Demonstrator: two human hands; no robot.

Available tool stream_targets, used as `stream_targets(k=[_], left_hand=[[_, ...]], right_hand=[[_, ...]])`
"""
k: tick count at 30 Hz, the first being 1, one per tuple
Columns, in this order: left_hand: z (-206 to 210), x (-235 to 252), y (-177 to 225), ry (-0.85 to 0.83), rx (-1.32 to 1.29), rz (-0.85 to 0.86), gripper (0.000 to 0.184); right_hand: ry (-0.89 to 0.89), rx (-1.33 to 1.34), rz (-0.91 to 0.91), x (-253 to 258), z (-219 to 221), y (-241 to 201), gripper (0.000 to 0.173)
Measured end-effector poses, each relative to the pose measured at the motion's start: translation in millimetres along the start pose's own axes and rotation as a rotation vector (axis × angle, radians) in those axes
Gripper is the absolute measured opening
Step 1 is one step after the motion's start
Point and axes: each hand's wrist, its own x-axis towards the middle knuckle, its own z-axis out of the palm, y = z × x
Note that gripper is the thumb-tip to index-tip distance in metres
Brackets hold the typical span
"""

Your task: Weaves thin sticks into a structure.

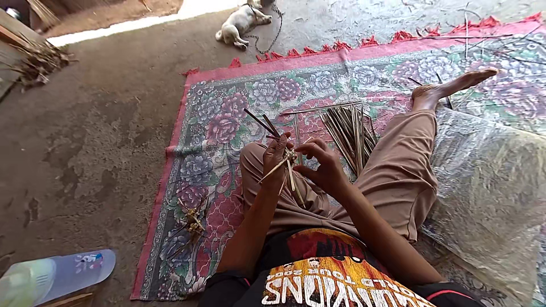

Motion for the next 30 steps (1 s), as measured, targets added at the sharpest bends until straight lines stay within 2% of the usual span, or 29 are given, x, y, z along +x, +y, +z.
stream_targets(k=[4, 5, 7, 10, 14, 15, 17, 19, 21, 23, 24, 26, 27, 28, 30], left_hand=[[7, 1, -1, 0.009, -0.073, -0.079, 0.031], [7, 1, -2, 0.033, -0.073, -0.112, 0.033], [2, -1, -4, 0.048, -0.078, -0.162, 0.031], [0, -5, -8, 0.093, -0.117, -0.134, 0.026], [0, -1, -13, 0.145, -0.158, -0.101, 0.022], [0, 0, -14, 0.141, -0.155, -0.097, 0.022], [1, 0, -14, 0.119, -0.14, -0.126, 0.022], [-2, -5, -10, 0.051, 0.012, -0.176, 0.027], [-12, -11, 0, -0.12, 0.442, -0.143, 0.037], [-21, -18, 12, -0.17, 0.954, 0.064, 0.037], [-21, -21, 16, -0.127, 1.071, 0.192, 0.033], [-20, -19, 19, -0.077, 1.098, 0.412, 0.027], [-18, -15, 17, -0.099, 1.062, 0.456, 0.026], [-16, -12, 14, -0.14, 1.012, 0.44, 0.027], [-15, -5, 3, -0.207, 0.836, 0.286, 0.024]], right_hand=[[0.146, -0.056, -0.023, -2, 15, 11, 0.009], [0.165, -0.05, -0.015, -2, 13, 13, 0.007], [0.153, -0.012, -0.003, -1, 6, 17, 0.01], [0.022, 0.096, 0.02, -5, -2, 21, 0.021], [-0.032, 0.158, 0.021, -9, 6, 24, 0.033], [-0.004, 0.16, 0.016, -9, 8, 24, 0.031], [0.093, 0.145, 0.016, -6, 10, 24, 0.016], [0.149, 0.128, 0.051, -5, 6, 24, 0.009], [0.165, 0.105, 0.076, -4, -1, 26, 0.009], [0.178, 0.075, 0.074, -3, -8, 28, 0.01], [0.176, 0.076, 0.083, -4, -10, 29, 0.01], [0.154, 0.092, 0.084, -5, -11, 29, 0.009], [0.136, 0.107, 0.081, -5, -9, 28, 0.009], [0.108, 0.135, 0.09, -6, -7, 26, 0.01], [0.049, 0.209, 0.138, -8, -3, 20, 0.013]])
